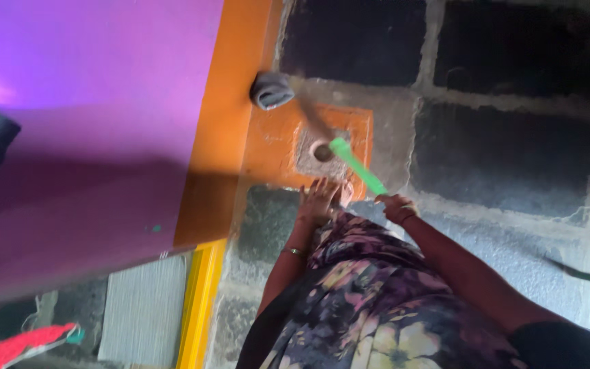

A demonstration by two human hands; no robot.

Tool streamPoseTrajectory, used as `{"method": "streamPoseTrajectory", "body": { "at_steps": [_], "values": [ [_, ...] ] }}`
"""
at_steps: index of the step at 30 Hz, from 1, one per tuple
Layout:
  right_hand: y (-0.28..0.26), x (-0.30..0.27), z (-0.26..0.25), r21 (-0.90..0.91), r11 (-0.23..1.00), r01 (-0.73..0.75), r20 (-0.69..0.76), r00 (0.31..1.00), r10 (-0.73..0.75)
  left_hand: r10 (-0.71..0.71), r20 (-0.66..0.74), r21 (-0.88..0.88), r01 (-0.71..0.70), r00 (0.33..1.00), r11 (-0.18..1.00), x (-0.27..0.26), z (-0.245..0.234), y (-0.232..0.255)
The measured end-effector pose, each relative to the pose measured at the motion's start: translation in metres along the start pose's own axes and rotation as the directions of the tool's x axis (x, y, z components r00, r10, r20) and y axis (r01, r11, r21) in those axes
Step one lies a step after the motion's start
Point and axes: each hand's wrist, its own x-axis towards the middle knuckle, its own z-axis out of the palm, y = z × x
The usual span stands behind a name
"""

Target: The person sweeps a stone floor throughout a room, over a threshold, and into a hallway using a handheld broom.

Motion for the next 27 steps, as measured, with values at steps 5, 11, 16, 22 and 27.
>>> {"method": "streamPoseTrajectory", "body": {
  "at_steps": [5, 11, 16, 22, 27],
  "values": [
    [-0.013, 0.059, -0.025, -0.03, 0.978, 0.205, -0.038, 0.978, -0.206, 0.008, 0.012, 0.133, -0.009, 1.0, 0.991, 0.038, -0.018, -0.027],
    [0.0, 0.109, -0.085, -0.083, 0.992, 0.095, 0.238, 0.969, -0.073, 0.031, -0.075, 0.17, -0.018, 0.997, 0.985, 0.109, -0.065, -0.044],
    [0.056, 0.141, -0.124, 0.01, 0.997, -0.077, 0.193, 0.978, 0.074, 0.073, -0.057, 0.234, -0.058, 0.996, 0.971, 0.173, -0.097, -0.046],
    [0.119, 0.16, -0.154, 0.363, 0.863, -0.352, 0.1, 0.935, 0.339, 0.156, -0.026, 0.231, -0.146, 0.987, 0.962, 0.237, -0.123, -0.03],
    [0.146, 0.164, -0.164, 0.635, 0.511, -0.579, 0.165, 0.748, 0.643, 0.226, -0.014, 0.261, -0.215, 0.974, 0.941, 0.285, -0.124, -0.028]
  ]
}}
